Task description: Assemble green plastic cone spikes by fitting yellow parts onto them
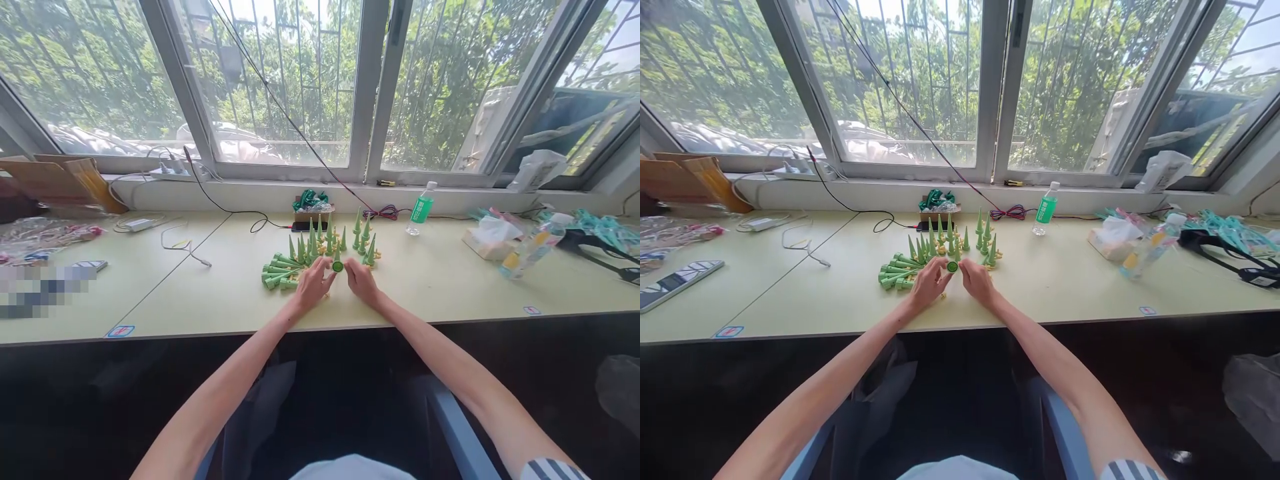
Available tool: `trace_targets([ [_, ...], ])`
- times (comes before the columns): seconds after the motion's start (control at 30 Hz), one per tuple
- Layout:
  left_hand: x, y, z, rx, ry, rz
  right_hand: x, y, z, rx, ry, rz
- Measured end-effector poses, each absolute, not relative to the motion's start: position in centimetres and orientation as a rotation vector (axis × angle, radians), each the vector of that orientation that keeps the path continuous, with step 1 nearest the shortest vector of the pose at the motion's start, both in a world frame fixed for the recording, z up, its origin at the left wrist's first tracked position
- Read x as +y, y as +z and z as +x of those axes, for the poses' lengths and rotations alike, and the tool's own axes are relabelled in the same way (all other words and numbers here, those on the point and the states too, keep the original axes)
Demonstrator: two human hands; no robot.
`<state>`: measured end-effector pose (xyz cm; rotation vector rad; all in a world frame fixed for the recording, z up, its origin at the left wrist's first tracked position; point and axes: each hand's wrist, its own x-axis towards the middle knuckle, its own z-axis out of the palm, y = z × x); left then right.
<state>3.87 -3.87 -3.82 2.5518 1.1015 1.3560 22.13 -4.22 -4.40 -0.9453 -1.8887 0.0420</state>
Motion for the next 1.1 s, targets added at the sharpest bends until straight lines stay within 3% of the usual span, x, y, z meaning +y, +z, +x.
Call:
trace_targets([
  [0.67,-3.5,-2.9,3.7,0.992,1.165,2.217,-4.3,-4.0,22.2,-2.086,-0.436,-0.836],
  [1.1,-3.8,-2.3,3.9,0.933,1.284,2.310,-4.3,-4.0,22.2,-2.087,-0.345,-0.841],
])
